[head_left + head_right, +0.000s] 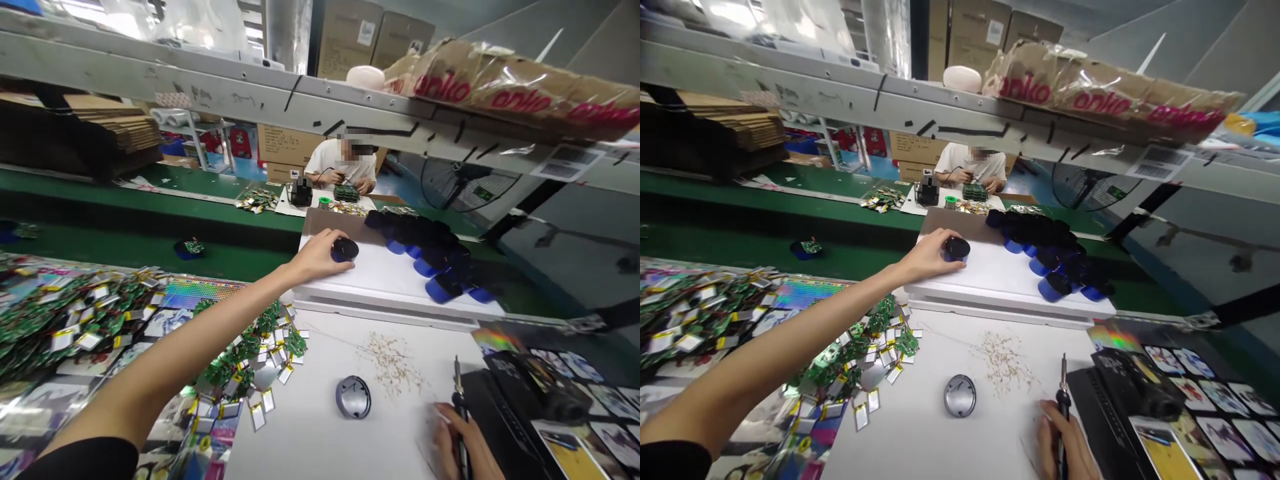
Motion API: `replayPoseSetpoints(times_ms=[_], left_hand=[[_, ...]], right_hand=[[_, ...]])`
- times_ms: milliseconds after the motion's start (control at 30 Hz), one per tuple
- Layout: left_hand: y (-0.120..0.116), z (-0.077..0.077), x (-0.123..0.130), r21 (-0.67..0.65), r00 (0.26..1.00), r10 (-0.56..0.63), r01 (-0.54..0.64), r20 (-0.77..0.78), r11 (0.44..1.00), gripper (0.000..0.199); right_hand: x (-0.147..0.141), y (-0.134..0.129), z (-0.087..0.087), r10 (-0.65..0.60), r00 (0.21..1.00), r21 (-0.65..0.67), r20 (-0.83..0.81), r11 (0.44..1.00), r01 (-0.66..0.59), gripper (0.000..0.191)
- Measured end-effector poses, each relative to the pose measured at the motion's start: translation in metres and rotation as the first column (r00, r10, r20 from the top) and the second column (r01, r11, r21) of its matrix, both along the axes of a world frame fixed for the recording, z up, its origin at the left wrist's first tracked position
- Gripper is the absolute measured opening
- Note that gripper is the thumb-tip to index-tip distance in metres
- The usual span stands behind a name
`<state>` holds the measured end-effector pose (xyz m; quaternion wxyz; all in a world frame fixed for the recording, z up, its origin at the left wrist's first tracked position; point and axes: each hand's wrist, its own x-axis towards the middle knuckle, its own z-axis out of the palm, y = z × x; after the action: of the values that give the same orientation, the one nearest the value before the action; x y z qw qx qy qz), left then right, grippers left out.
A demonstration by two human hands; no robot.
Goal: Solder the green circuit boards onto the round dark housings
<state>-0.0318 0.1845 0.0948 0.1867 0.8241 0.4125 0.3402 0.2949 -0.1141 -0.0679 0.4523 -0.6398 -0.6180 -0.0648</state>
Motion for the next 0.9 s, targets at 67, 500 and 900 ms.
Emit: replayPoseSetpoints(times_ms=[67, 500, 900], left_hand=[[0.004, -0.006, 0.003, 0.001, 0.996, 0.011, -0.011, -0.087, 1.0, 0.058], [0.012, -0.016, 0.01, 0.064, 0.977, 0.037, -0.024, -0.209, 0.998, 0.066], [0.002, -0.012, 0.01, -0.002, 0.989, 0.106, -0.107, -0.106, 0.994, 0.09]], right_hand=[[0.006, 0.0, -0.006, -0.013, 0.996, 0.019, 0.084, 1.0, 0.011, 0.027], [0.006, -0.002, -0.007, -0.079, 0.986, 0.001, 0.145, 0.997, 0.08, 0.023], [-0.001, -0.002, 0.005, 0.011, 0.999, -0.016, -0.038, 1.0, -0.011, 0.03]])
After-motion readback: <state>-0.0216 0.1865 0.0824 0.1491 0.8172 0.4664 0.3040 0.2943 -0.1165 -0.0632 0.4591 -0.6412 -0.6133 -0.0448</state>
